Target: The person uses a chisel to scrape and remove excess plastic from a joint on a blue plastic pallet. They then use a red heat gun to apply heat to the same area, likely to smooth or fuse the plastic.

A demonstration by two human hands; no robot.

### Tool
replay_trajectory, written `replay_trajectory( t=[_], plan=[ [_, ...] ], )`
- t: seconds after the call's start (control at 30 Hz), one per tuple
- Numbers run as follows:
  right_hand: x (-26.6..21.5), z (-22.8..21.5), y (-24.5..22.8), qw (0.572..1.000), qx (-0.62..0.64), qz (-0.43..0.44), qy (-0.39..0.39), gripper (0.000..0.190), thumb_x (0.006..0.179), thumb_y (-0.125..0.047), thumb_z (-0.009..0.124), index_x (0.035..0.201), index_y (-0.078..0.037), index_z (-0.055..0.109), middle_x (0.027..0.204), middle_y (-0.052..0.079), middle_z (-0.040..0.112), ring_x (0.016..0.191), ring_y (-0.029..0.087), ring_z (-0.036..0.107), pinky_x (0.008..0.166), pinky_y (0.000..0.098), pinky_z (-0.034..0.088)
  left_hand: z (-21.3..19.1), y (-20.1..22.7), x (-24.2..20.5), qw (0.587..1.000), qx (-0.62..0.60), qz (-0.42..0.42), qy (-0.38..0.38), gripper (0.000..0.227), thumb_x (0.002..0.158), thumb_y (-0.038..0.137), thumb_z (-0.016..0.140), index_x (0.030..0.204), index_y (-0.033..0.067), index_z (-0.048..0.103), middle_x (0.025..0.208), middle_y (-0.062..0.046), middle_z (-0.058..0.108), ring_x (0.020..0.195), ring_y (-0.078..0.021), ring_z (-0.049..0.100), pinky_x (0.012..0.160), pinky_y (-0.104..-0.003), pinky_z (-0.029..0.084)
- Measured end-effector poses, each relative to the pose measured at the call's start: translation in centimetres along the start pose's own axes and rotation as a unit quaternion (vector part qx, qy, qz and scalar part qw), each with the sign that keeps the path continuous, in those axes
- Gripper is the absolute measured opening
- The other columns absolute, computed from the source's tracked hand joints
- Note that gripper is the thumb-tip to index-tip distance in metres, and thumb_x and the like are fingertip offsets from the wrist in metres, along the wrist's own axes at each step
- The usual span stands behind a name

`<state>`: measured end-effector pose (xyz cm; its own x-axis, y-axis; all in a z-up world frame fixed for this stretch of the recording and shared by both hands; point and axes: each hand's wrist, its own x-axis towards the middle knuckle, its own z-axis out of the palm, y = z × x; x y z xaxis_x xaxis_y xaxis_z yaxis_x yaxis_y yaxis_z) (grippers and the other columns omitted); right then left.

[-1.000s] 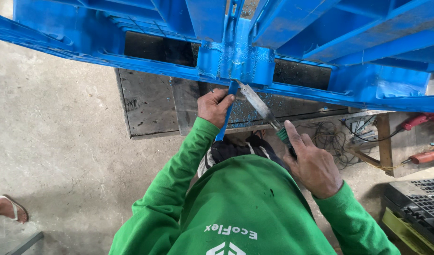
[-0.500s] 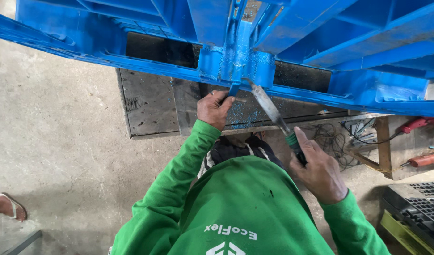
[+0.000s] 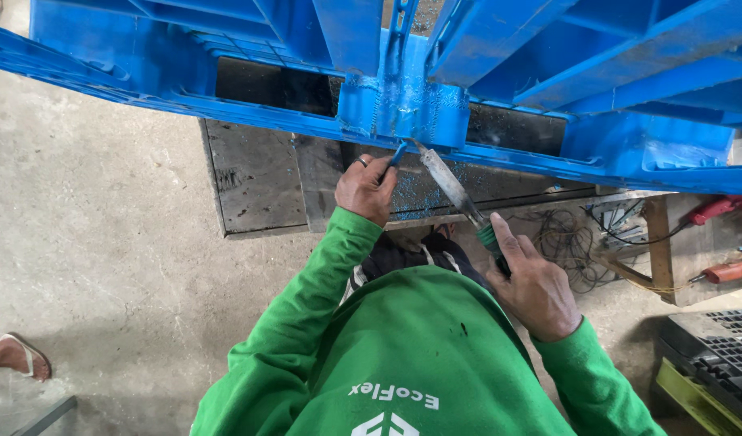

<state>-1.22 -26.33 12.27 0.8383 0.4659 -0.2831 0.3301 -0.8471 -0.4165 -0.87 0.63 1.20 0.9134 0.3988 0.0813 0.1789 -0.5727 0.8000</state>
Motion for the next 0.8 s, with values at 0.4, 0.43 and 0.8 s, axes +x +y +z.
replay_trajectory(
  t=[0.4,0.43,0.8],
  plan=[
    [0.0,0.6,1.1,0.998,-0.029,0.025,-0.051,0.082,0.086,-0.027,0.072,0.158,-0.017,0.034,0.099,0.014,0.064,0.075,0.037,0.068,0.067,0.0478,0.055,-0.2,0.0,-1.7,0.992,0.073,0.103,-0.006,0.024,0.091,0.014,0.070,0.114,0.0071,0.071,0.097,-0.008,0.066,0.083,-0.0291,0.063,0.066,-0.042,0.053],
    [-0.2,0.8,1.7,0.999,-0.008,0.024,-0.041,0.081,0.085,-0.024,0.072,0.157,-0.016,0.037,0.099,0.014,0.065,0.076,0.034,0.068,0.068,0.0461,0.056,-0.3,-0.4,-2.2,0.995,0.054,0.079,-0.019,0.020,0.093,0.014,0.070,0.112,0.0074,0.070,0.095,-0.009,0.066,0.083,-0.0291,0.064,0.068,-0.042,0.054],
    [-6.8,9.8,6.0,0.801,0.550,0.235,0.006,0.067,0.090,-0.014,0.067,0.154,-0.010,0.048,0.119,0.012,0.070,0.091,0.013,0.064,0.077,0.0279,0.056,-1.9,-2.5,-3.4,0.978,-0.083,-0.040,-0.190,0.022,0.094,0.024,0.068,0.110,0.0077,0.068,0.089,-0.019,0.074,0.084,-0.0408,0.070,0.070,-0.045,0.053]
  ],
)
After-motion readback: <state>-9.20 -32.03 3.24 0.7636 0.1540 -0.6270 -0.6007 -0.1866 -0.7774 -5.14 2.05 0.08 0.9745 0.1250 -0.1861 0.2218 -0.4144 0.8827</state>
